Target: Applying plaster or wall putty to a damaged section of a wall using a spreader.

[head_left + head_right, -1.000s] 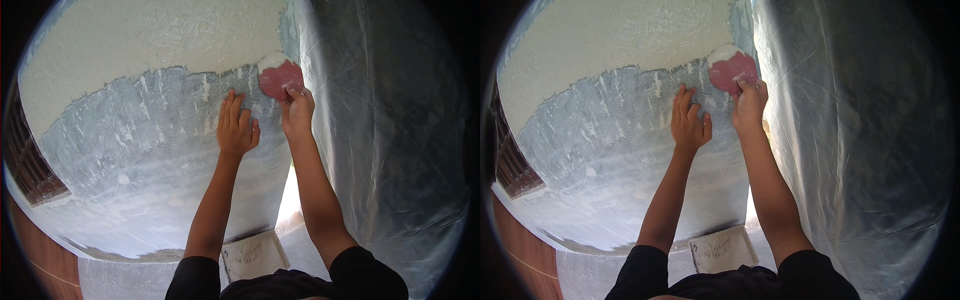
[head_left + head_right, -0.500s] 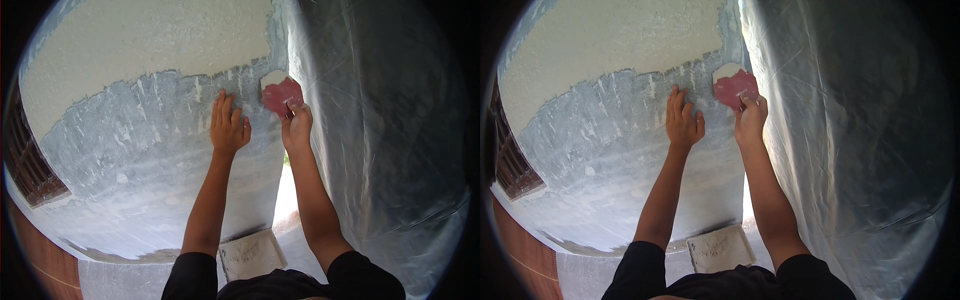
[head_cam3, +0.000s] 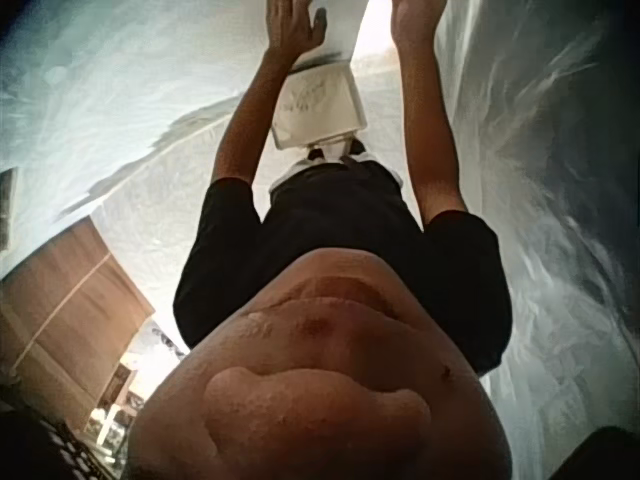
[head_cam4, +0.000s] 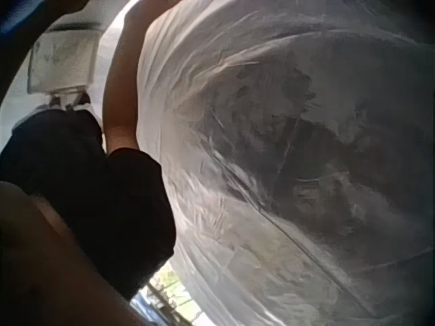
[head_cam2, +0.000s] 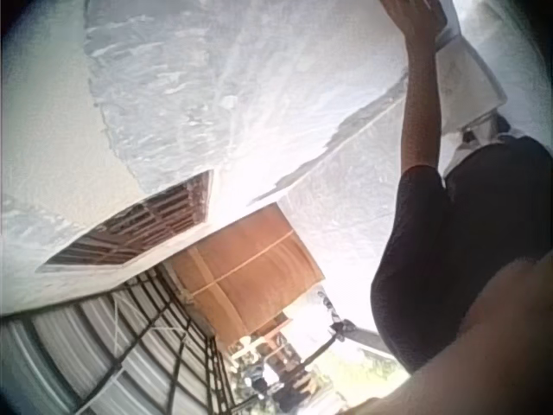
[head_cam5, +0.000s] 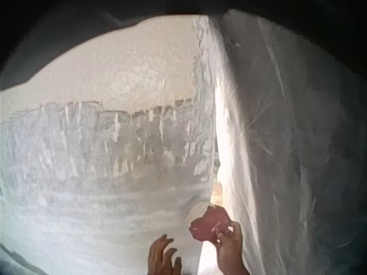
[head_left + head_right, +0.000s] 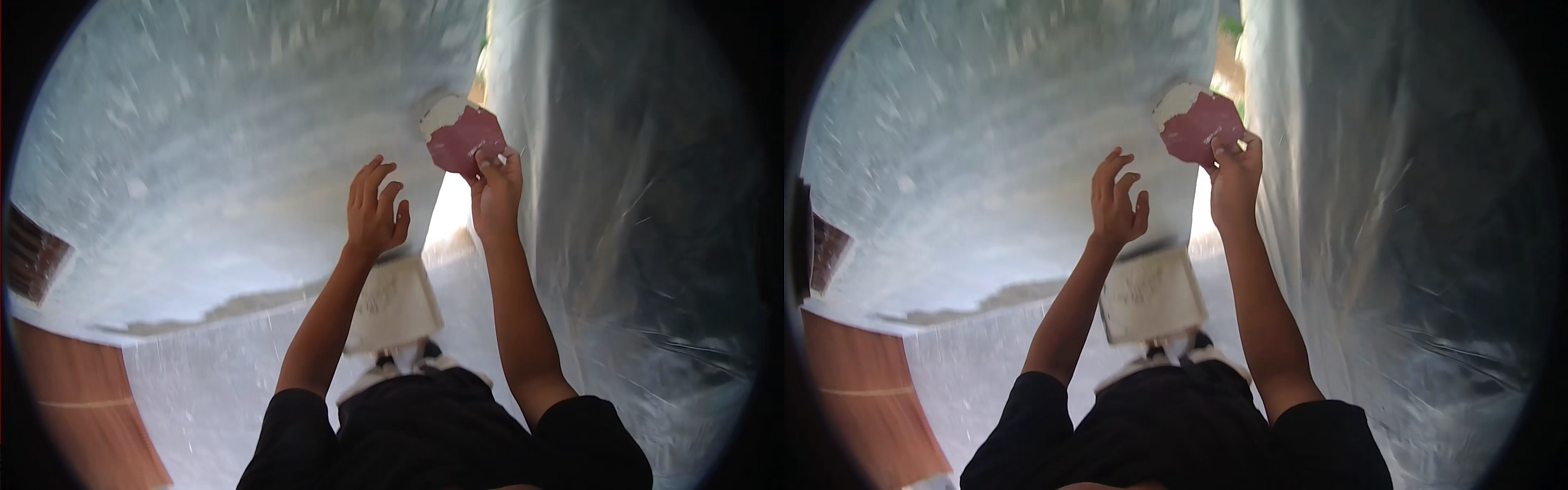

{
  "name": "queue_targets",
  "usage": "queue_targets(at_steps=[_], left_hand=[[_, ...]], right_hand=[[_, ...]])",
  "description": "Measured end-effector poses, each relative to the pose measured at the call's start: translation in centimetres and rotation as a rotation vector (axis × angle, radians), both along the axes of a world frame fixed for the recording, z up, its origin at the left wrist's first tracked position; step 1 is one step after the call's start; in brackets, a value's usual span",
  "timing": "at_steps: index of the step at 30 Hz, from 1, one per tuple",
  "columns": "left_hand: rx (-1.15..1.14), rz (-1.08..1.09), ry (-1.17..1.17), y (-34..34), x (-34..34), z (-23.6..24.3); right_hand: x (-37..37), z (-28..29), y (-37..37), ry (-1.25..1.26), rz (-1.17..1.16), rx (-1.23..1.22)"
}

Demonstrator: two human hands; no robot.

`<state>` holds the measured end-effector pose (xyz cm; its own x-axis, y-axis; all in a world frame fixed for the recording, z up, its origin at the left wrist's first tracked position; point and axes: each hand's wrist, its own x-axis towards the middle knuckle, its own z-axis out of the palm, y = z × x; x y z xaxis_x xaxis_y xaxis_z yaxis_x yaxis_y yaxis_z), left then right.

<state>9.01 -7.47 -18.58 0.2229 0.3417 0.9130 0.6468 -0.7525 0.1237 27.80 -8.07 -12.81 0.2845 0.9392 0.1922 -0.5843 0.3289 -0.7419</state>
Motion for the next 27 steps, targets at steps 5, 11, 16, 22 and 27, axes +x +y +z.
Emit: queue_targets(at_steps=[5, 11, 16, 22, 27], left_hand=[[-0.459, 0.066, 0.019, -8.1, -0.4, -11.6], [-0.877, 0.184, 0.017, -15.3, -1.4, -19.8], [-1.081, 0.279, 0.024, -19.8, -1.8, -25.0], [-1.229, 0.297, -0.005, -22.1, -1.0, -29.2], [-1.283, 0.295, -0.06, -21.9, -0.4, -31.1]], right_hand=[[-1.4, -7.1, -2.0, -0.092, 0.057, -0.248], [-2.9, -16.1, -3.7, -0.268, 0.164, -0.519], [-4.2, -24.3, -6.1, -0.47, 0.216, -0.777], [-3.7, -35.3, -7.0, -1.074, 0.131, -0.962], [-3.2, -39.7, -6.4, -1.3, 0.03, -0.937]])
